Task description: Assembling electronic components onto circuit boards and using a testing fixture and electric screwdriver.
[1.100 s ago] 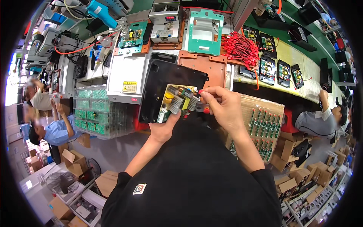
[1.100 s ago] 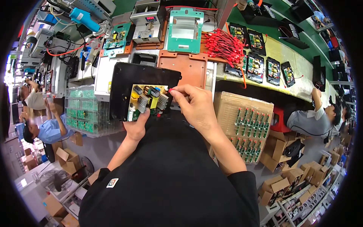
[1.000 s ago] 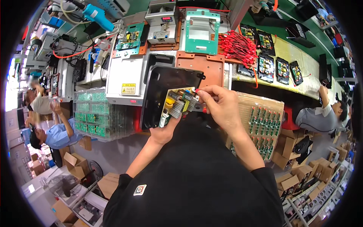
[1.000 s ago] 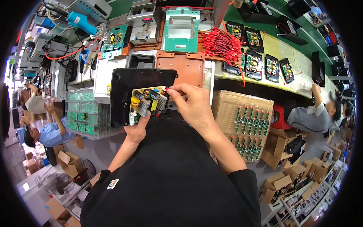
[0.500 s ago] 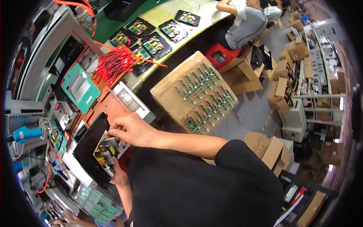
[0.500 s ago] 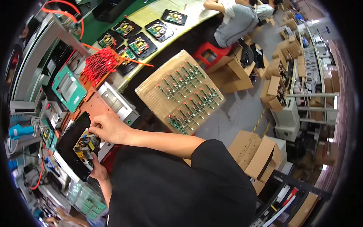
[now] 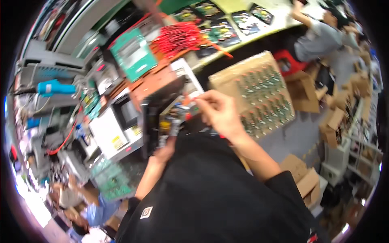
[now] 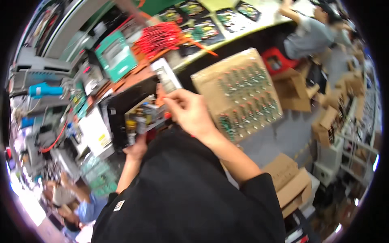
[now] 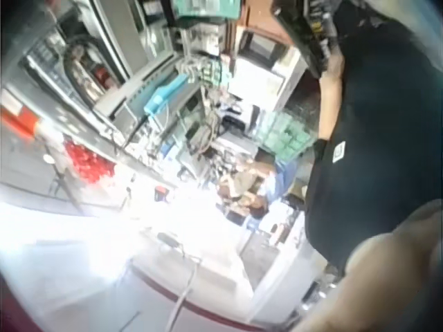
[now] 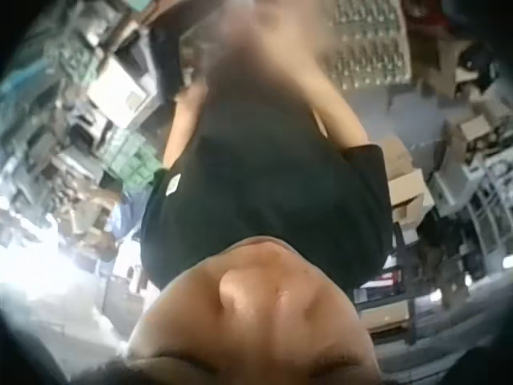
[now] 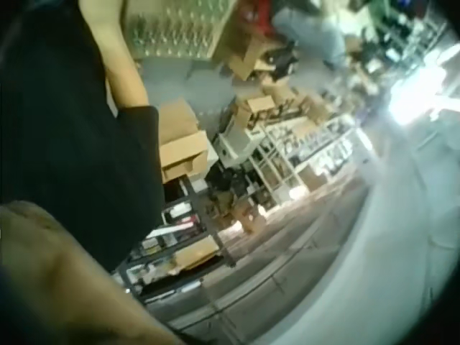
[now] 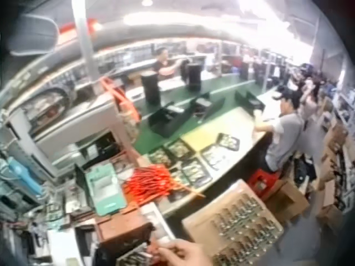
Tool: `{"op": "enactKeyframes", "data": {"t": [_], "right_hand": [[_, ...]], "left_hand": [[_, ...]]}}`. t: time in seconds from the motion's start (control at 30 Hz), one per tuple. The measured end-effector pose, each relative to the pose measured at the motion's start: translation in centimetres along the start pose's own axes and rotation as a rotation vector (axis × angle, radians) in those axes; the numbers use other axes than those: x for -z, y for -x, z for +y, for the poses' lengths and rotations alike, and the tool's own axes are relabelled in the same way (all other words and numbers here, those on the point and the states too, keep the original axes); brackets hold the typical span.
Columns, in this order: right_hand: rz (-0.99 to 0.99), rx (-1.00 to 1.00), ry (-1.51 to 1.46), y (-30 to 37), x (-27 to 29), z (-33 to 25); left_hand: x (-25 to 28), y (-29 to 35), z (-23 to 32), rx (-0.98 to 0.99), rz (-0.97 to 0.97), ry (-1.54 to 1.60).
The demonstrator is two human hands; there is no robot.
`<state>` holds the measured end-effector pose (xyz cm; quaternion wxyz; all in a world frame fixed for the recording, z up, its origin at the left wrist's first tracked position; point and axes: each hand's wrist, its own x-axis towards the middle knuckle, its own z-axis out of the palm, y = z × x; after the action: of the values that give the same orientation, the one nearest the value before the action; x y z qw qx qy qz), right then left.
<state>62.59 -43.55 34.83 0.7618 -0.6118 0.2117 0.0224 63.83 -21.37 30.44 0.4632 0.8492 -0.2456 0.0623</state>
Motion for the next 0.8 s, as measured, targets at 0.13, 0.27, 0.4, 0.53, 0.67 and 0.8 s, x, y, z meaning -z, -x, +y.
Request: {"op": "enactKeyframes", "data": {"t": [0.13,0.27,0.4,0.53,0.67,0.8], "right_hand": [[-0.064,-0.004,-0.055,0.1,-1.0,-0.7],[-0.073,-0.006,-0.022,0.1,-1.7,-0.7],[-0.113,0.022,-0.029,0.2,-2.0,-0.9],[-0.105,-0.005,-0.028,-0.1,-2.0,-0.9],[-0.119,-0.033,-0.087,-0.3,-1.6,-0.6],[-0.146,-0.04,-0.199,-0.1,-1.4,0.5]], "left_hand": [[0.5,-0.2,1.6,0.204,-0.065,-0.071],[1.2,-0.2,2.1,0.145,-0.023,-0.068],[1.3,0.0,2.2,0.157,0.022,-0.064],[1.2,-0.7,2.2,0.082,0.023,-0.027],[1.2,-0.8,2.4,0.101,-0.01,-0.03],[0.8,-0.5,2.4,0.082,0.008,-0.065]]}}
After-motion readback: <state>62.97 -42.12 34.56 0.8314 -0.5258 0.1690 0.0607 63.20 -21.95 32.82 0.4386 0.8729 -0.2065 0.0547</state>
